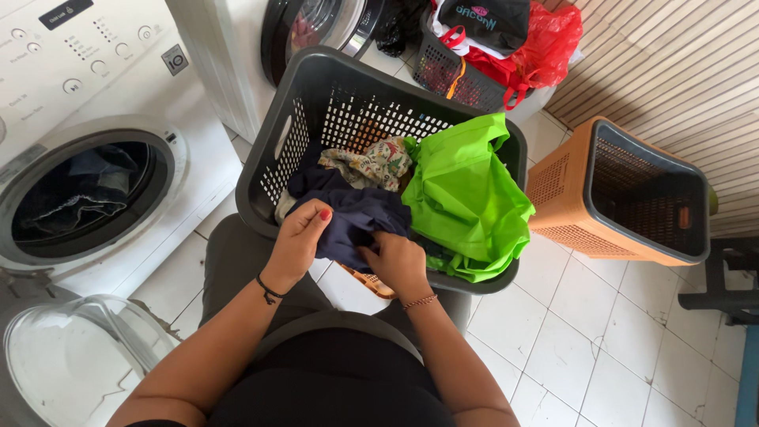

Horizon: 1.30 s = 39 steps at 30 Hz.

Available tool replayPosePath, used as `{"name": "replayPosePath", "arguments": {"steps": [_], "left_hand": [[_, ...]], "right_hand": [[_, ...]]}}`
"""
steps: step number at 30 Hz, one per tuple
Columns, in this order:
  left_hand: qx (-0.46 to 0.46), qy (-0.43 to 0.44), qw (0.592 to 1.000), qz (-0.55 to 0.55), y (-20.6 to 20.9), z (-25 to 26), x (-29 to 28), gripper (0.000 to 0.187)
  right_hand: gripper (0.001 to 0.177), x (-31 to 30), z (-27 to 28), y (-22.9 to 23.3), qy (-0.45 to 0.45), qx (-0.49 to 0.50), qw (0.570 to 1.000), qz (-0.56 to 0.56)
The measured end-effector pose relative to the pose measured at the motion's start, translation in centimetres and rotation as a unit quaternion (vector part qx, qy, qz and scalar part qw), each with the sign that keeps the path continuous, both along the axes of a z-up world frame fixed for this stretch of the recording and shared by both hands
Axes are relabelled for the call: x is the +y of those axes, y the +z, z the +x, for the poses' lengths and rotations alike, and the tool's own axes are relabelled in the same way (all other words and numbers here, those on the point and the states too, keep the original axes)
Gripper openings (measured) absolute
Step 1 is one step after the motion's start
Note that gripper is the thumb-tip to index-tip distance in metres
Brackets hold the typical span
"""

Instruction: The person picks up clothes from a washing machine and puts them into a laundry basket, then handles and sorts different pieces of clothing within the basket by hand.

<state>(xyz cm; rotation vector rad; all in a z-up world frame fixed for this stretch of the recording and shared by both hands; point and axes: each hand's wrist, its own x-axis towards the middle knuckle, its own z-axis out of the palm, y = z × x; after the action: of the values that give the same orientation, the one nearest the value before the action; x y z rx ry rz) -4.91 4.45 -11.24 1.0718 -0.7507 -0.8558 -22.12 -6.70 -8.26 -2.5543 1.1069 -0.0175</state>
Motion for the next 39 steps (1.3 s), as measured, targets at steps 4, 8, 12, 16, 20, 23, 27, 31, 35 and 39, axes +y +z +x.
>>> {"name": "replayPosePath", "arguments": {"steps": [4,8,12,16,20,23,27,31,35,39], "left_hand": [[0.021,-0.014,0.999,0.025,-0.4,-0.2,0.2,0.021],[-0.019,-0.004,0.999,-0.026,-1.0,0.0,0.0,0.022],[-0.003,0.017,1.000,-0.007,-1.8,0.4,-0.1,0.021],[-0.004,0.059,0.998,0.009,-1.5,1.6,-0.8,0.021],[-0.011,0.078,0.997,0.001,1.4,1.3,-1.8,0.009],[-0.380,0.279,0.880,-0.063,4.0,-0.8,-0.5,0.017],[-0.082,-0.027,0.995,0.044,2.9,-1.9,-0.8,0.013],[0.161,-0.081,0.982,0.047,-2.4,-1.2,-2.3,0.013],[0.072,-0.066,0.995,-0.008,-5.2,0.0,-1.5,0.018],[-0.005,-0.048,0.999,0.018,-4.2,0.6,-0.4,0.015]], "right_hand": [[0.030,-0.4,-0.1,-1.2,0.013,0.008,1.000,-0.014],[0.016,-0.7,-0.4,-2.6,0.041,-0.041,0.997,-0.052],[0.011,-0.6,-1.0,-1.9,0.006,-0.114,0.993,-0.032],[0.008,-1.6,-1.9,0.9,-0.076,-0.329,0.941,0.012],[0.008,-2.6,-3.6,3.7,-0.149,-0.513,0.845,0.042],[0.014,-2.2,-2.7,5.0,-0.067,-0.484,0.869,-0.082],[0.018,0.7,-0.1,6.1,0.083,-0.420,0.897,-0.106],[0.019,2.7,1.1,6.9,0.191,-0.385,0.894,-0.129],[0.023,1.7,1.3,5.3,0.084,-0.441,0.894,-0.002],[0.012,-0.1,0.7,3.4,0.085,-0.348,0.929,0.095]]}}
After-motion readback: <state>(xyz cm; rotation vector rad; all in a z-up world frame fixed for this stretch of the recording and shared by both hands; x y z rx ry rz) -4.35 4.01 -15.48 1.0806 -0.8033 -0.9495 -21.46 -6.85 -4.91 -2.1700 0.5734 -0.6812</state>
